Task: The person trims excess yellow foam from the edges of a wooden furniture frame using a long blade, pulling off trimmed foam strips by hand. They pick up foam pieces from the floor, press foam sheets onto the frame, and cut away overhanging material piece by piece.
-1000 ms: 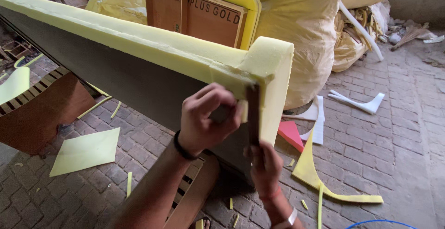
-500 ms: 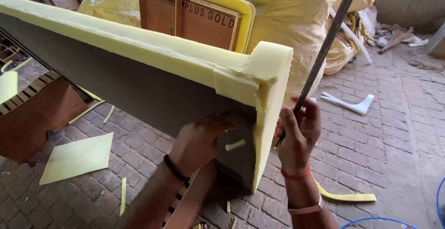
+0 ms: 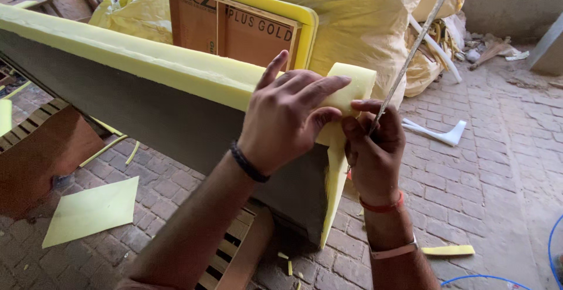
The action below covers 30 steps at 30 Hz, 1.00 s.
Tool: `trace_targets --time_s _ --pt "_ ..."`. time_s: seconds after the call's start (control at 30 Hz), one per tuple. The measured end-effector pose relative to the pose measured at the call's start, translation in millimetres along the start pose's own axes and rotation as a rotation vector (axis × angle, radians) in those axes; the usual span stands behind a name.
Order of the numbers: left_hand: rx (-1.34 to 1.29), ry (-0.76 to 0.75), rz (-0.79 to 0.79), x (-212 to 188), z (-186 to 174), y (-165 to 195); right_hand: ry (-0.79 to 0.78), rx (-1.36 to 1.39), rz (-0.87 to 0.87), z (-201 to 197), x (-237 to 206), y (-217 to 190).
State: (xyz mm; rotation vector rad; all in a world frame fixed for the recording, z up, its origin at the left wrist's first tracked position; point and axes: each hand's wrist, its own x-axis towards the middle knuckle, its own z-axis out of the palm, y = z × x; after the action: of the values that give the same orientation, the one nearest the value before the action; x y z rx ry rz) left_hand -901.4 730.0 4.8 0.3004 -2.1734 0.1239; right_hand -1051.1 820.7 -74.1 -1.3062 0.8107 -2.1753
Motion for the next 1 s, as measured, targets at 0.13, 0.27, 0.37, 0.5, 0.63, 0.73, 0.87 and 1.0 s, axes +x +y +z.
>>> trace_targets --time_s 0.13,0.27,0.37,0.5,0.63,0.73,0.87,1.0 --pt "-0.120 0.098 0.011 -11 1 4 0.053 0.024 0.072 -3 -5 0" --pt "-0.209 0.146 0.034 -16 0 4 0.045 0.056 0.053 -5 -8 -2" --pt "-0.134 0.155 -0.006 -12 10 7 -0.001 0.186 0.048 -9 -11 -4" --pt "-0.118 0.293 -0.013 -28 10 11 0.038 0.307 0.037 -15 -30 -1" --pt "-0.075 0.365 -0.009 -43 7 11 0.166 0.044 0.020 -11 -67 22" --pt "-0.082 0.364 0.013 -42 10 7 0.258 -0.126 -0.009 -6 -87 45" --pt "-0.094 0.342 0.000 -42 8 5 0.327 -0.140 0.052 -4 -99 66" --pt "-0.104 0.328 0.006 -43 3 5 0.360 -0.265 -0.006 -7 -104 75"
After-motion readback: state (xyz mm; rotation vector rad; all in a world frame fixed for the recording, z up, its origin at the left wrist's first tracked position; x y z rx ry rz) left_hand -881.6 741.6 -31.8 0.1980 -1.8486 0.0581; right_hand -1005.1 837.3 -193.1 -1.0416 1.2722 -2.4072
